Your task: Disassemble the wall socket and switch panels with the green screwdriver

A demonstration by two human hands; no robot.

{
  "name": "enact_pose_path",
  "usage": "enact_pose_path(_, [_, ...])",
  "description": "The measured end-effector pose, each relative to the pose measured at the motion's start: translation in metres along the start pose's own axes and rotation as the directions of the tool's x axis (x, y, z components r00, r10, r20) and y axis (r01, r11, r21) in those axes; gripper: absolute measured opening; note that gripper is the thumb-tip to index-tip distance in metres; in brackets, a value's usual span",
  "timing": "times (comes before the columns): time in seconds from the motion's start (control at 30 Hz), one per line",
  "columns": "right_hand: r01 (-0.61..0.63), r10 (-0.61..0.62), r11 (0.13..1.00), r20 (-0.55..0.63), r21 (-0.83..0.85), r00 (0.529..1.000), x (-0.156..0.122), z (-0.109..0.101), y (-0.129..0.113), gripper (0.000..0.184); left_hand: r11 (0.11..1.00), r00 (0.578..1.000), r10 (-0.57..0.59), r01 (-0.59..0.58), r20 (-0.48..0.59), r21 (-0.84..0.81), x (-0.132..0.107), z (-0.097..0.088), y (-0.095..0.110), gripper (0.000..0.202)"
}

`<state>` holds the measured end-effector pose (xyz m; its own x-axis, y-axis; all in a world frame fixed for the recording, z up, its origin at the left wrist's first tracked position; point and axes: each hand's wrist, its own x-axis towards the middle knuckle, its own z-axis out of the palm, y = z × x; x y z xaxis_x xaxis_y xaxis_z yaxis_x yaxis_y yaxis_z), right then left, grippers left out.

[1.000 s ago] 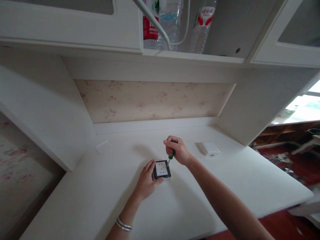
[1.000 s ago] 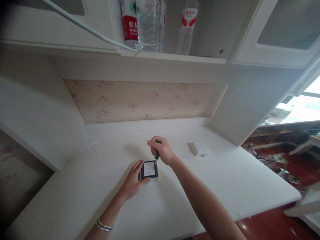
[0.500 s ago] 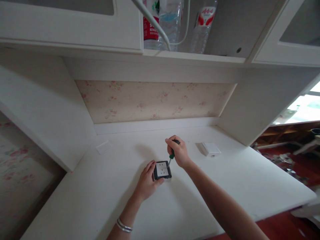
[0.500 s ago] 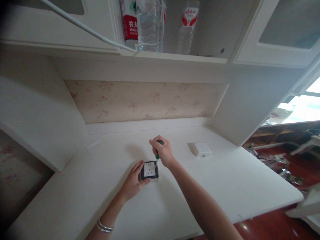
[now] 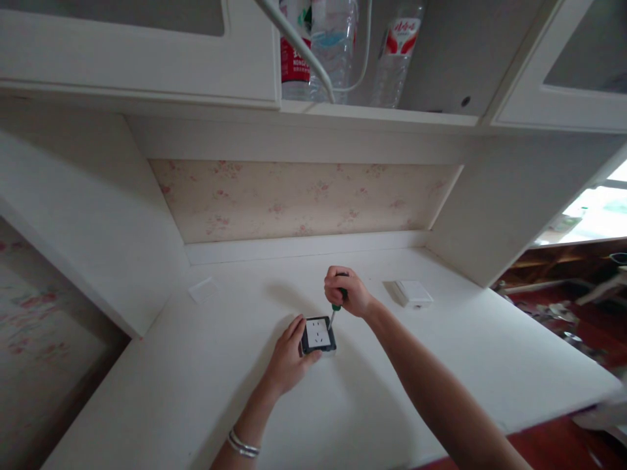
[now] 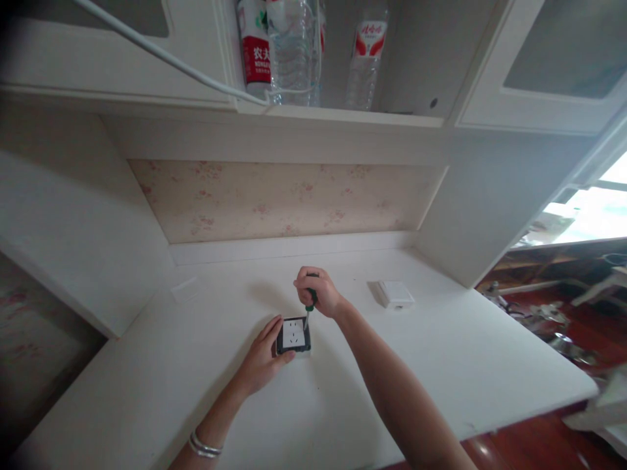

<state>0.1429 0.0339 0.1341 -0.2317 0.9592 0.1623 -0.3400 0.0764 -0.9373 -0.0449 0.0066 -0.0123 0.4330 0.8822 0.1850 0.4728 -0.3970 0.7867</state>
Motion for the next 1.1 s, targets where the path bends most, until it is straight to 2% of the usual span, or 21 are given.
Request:
enact_pose_path(0.13, [-0.050, 0.050, 0.999, 0.071, -0.006, 0.996, 0.003, -0.003, -0.002, 0.022, 1.000, 1.000, -0.014, 0.014, 0.014, -0.010, 0.000, -0.001, 0.000, 0.075])
enact_pose_path(0.23, [-0.050, 0.053, 0.998, 0.074, -0.042, 0.996, 0.005, -0.002, -0.002, 0.021, 1.000, 1.000, -0.019, 0.020, 0.014, -0.019, 0.000, -0.003, 0.002, 0.074])
enact_pose_path(0.3, [-0.030, 0.035, 0.989, 0.035, -0.143, 0.999, 0.007, 0.000, -0.003, 0.019, 0.999, 1.000, -0.016, 0.016, 0.010, -0.032, 0.000, -0.004, 0.004, 0.073])
enact_pose_path(0.37, [-0.011, 0.009, 0.947, -0.009, -0.321, 1.000, 0.009, 0.002, -0.006, 0.018, 0.999, 1.000, -0.010, 0.010, 0.003, -0.043, 0.000, -0.004, 0.005, 0.073])
enact_pose_path(0.43, [0.003, -0.033, 0.832, -0.045, -0.554, 0.998, 0.009, 0.003, -0.011, 0.019, 0.999, 1.000, -0.001, 0.001, -0.008, -0.043, 0.000, -0.004, 0.005, 0.073])
enact_pose_path(0.47, [0.005, -0.065, 0.736, -0.064, -0.677, 0.996, 0.009, 0.004, -0.014, 0.020, 0.999, 1.000, 0.004, -0.005, -0.013, -0.038, 0.000, -0.004, 0.005, 0.073])
enact_pose_path(0.53, [-0.022, -0.150, 0.489, -0.109, -0.872, 0.983, 0.007, 0.004, -0.019, 0.020, 1.000, 1.000, 0.012, -0.013, -0.015, -0.026, 0.000, -0.004, 0.004, 0.072])
enact_pose_path(0.6, [-0.077, -0.217, 0.284, -0.142, -0.956, 0.966, 0.004, 0.005, -0.023, 0.021, 1.000, 1.000, 0.017, -0.018, -0.014, -0.016, 0.000, -0.004, 0.004, 0.072])
enact_pose_path(0.67, [-0.092, -0.238, 0.216, -0.144, -0.972, 0.961, 0.000, 0.006, -0.025, 0.021, 1.000, 1.000, 0.022, -0.023, -0.019, -0.013, 0.000, -0.003, 0.003, 0.072])
enact_pose_path(0.73, [-0.055, -0.223, 0.257, -0.115, -0.965, 0.968, -0.004, 0.006, -0.025, 0.019, 1.000, 0.999, 0.025, -0.025, -0.027, -0.017, 0.000, -0.002, 0.002, 0.072])
enact_pose_path(0.97, [0.072, -0.180, 0.552, -0.034, -0.831, 0.983, -0.007, 0.004, -0.020, 0.021, 1.000, 1.000, 0.003, -0.004, -0.005, -0.028, 0.000, -0.003, 0.003, 0.073])
enact_pose_path(1.1, [0.094, -0.138, 0.645, 0.005, -0.759, 0.990, -0.007, 0.002, -0.020, 0.024, 1.000, 1.000, 0.005, -0.005, 0.010, -0.020, 0.000, -0.003, 0.002, 0.073])
